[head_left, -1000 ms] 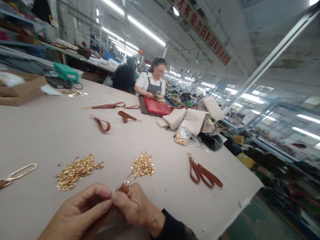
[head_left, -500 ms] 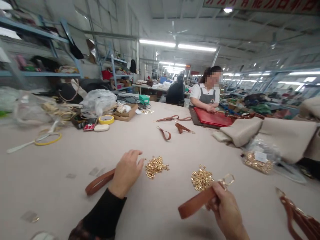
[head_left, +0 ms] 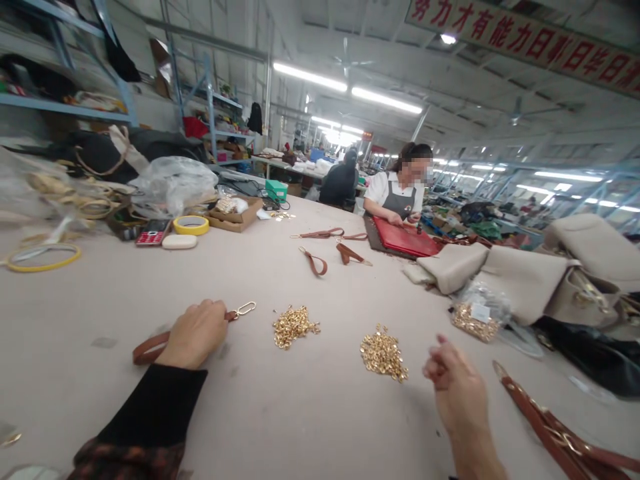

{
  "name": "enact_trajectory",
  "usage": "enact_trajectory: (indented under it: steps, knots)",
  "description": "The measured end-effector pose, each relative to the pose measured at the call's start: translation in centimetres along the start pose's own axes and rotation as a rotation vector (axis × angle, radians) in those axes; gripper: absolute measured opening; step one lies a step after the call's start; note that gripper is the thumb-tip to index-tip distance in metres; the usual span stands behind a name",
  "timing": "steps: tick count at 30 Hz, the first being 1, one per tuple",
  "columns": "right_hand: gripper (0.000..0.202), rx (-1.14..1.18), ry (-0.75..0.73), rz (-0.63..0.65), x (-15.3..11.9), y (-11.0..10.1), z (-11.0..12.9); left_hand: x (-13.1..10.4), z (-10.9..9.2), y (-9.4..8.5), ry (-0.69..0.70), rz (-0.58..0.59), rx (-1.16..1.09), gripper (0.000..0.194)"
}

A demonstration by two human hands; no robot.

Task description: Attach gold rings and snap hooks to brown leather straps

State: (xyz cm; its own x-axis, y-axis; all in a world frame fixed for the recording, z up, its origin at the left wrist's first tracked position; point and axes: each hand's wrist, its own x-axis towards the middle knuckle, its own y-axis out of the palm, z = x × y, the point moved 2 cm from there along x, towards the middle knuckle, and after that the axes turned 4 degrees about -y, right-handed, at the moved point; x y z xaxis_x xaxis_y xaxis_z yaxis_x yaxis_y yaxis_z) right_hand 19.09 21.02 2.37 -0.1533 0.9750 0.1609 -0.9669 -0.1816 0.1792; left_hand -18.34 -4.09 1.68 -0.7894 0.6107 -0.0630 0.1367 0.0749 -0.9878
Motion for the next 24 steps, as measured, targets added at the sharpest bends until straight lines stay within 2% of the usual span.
enact_trajectory:
  steps: [2,4,5,6,8,10,12,13,15,18,21,24]
  knots:
    - [0.031,-0.324,-0.056,0.356,-2.4,4.3,-0.8,0.0,-0.2,0.0,-0.006,-0.010,0.002,0.032]
    - [0.020,-0.566,-0.222,0.724,-5.1,8.5,-1.3,0.0,-0.6,-0.2,-0.008,-0.022,-0.007,0.034]
    - [0.019,-0.654,-0.330,0.860,-6.3,10.3,-1.5,0.0,-0.8,-0.3,-0.007,-0.024,-0.010,0.035]
    - [0.021,-0.732,-0.438,0.963,-7.4,11.9,-1.7,0.0,-1.0,-0.4,-0.001,-0.031,-0.021,0.035]
    - [0.024,-0.869,-0.639,1.069,-8.8,14.5,-2.4,-0.1,-1.5,-0.7,0.025,-0.092,-0.096,0.036]
    - [0.025,-0.970,-0.799,1.093,-9.6,16.4,-3.3,-0.4,-2.2,-1.1,0.084,-0.195,-0.276,0.034]
    - [0.026,-1.018,-0.924,1.072,-9.9,17.8,-4.2,-0.8,-2.9,-1.5,0.112,-0.204,-0.576,0.034]
    - [0.025,-1.030,-0.972,1.052,-10.0,18.3,-4.6,-1.1,-3.4,-1.6,0.101,-0.140,-0.752,0.035]
    - [0.019,-1.044,-1.035,1.010,-10.0,18.9,-5.4,-1.7,-4.5,-1.6,0.050,0.077,-1.127,0.038]
    - [0.015,-0.994,-1.051,0.995,-9.9,19.0,-5.7,-2.7,-6.2,-1.5,0.014,0.387,-1.560,0.040]
    - [0.021,-0.872,-0.955,0.982,-9.4,18.5,-5.4,-3.3,-7.3,-1.1,0.050,0.554,-1.764,0.031]
    - [0.021,-0.737,-0.791,0.946,-8.8,17.7,-4.7,-3.6,-7.9,-0.5,0.111,0.629,-1.824,0.023]
